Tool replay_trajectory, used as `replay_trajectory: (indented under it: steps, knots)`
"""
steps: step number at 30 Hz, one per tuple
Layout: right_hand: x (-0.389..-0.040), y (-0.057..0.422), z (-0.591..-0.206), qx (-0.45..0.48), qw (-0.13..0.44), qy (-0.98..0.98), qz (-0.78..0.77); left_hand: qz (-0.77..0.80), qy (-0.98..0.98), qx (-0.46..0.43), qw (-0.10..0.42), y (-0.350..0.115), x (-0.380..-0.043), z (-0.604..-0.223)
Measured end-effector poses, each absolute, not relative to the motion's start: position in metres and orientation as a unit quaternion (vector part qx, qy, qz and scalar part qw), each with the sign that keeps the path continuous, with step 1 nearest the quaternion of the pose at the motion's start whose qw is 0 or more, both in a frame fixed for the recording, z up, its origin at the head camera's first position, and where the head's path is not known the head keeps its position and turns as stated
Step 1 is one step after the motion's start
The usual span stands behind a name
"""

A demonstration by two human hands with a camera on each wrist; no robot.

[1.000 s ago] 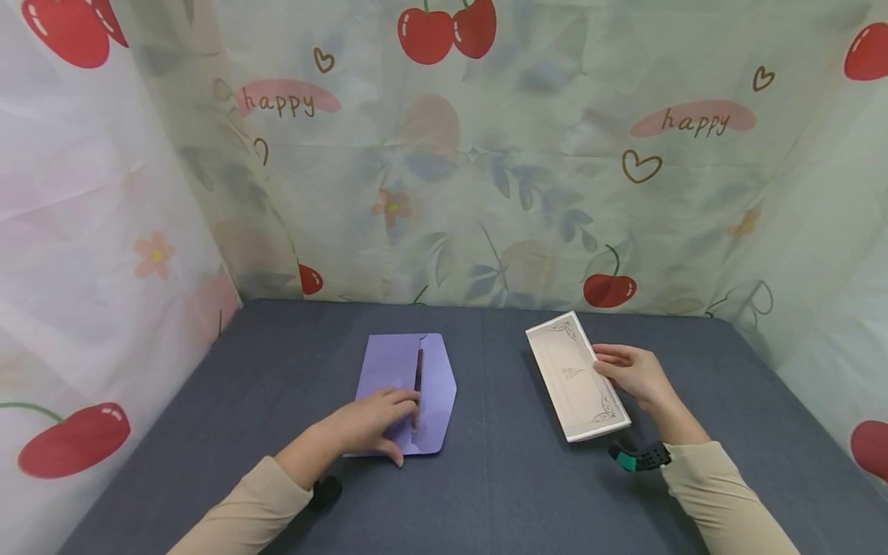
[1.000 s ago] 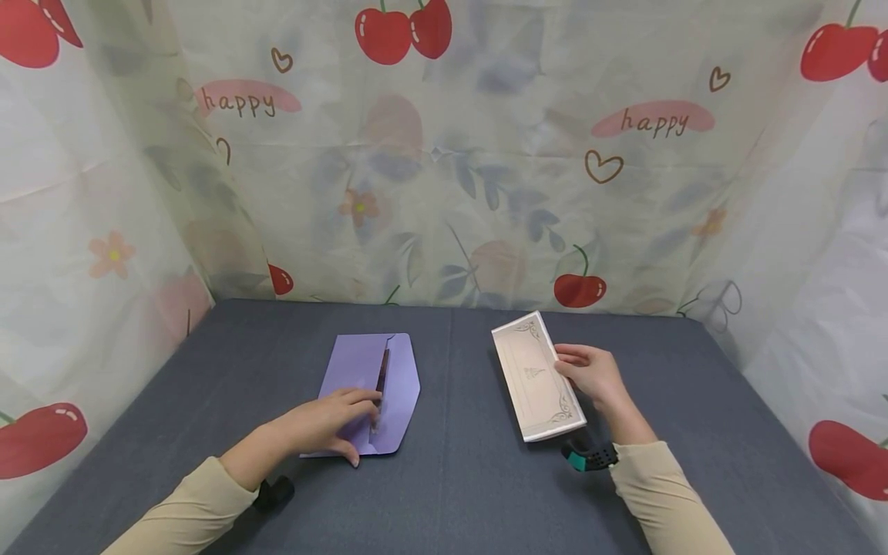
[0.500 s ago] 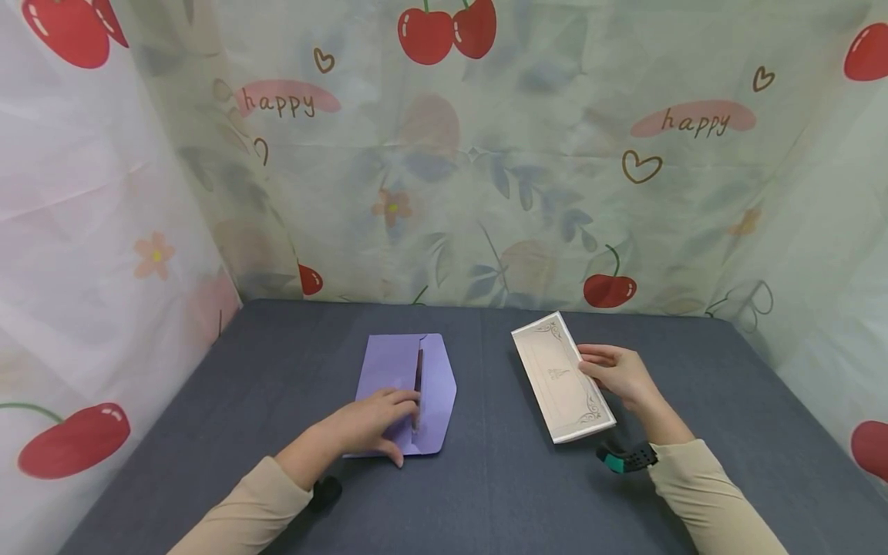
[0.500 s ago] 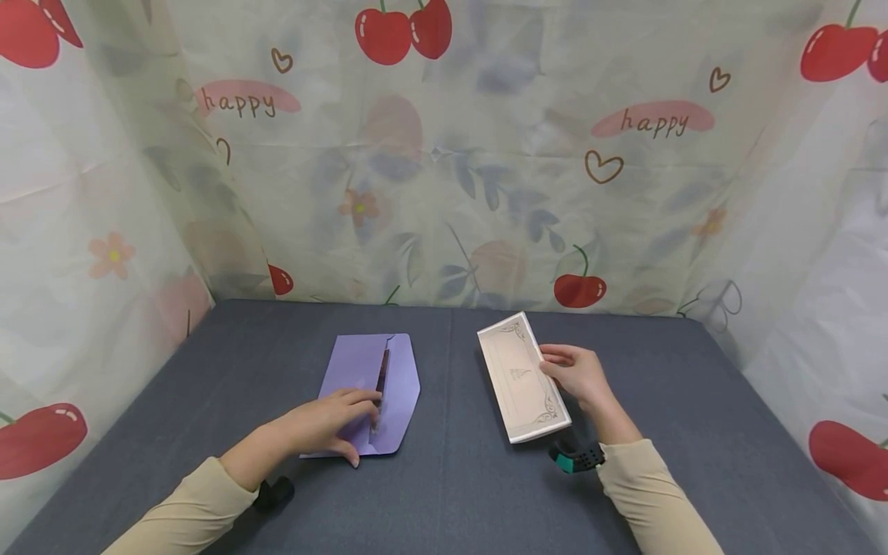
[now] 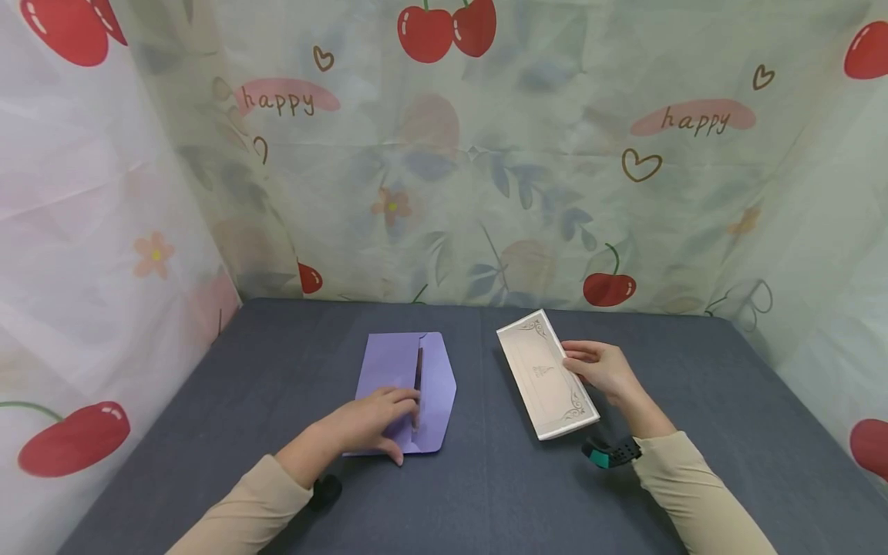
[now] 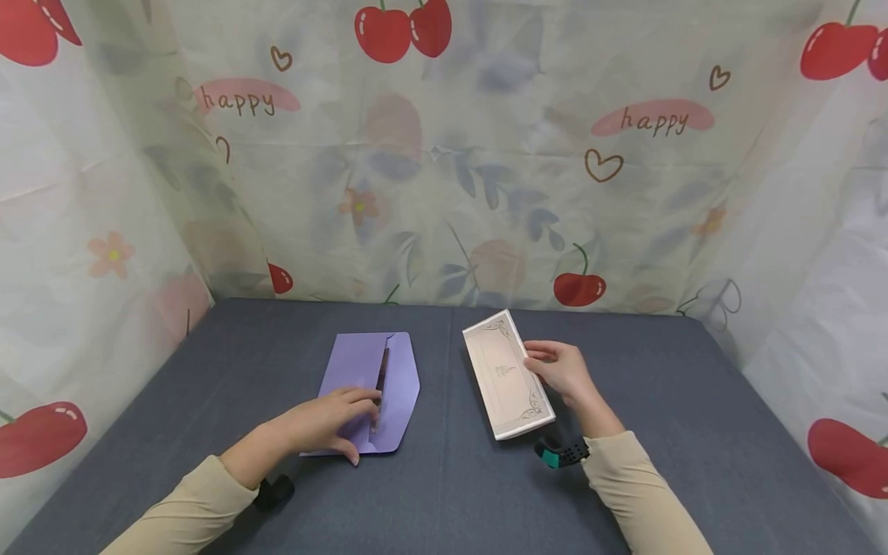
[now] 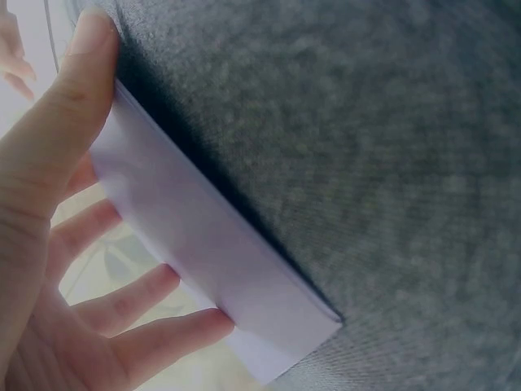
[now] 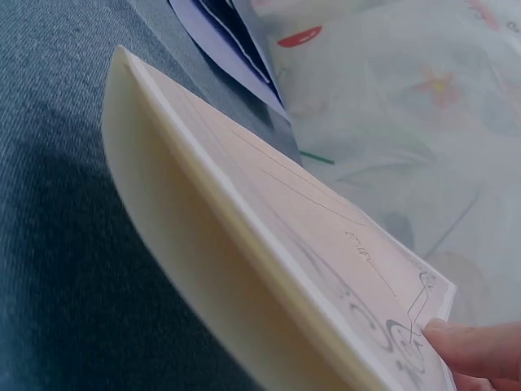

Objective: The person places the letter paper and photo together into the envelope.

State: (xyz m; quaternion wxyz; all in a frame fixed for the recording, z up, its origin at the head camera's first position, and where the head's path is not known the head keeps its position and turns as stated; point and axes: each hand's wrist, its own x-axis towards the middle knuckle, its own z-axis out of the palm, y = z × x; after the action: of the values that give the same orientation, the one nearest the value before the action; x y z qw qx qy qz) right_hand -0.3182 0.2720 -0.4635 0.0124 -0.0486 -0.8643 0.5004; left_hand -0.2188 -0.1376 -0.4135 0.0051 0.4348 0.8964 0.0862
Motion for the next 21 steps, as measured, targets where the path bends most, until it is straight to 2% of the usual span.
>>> replay_trajectory:
  steps: [21]
  knots:
    - [-0.315, 0.239, -0.462, -0.058, -0.013, -0.861, 0.506, 0.079, 0.897, 0.435, 0.005, -0.137, -0.218, -0.412]
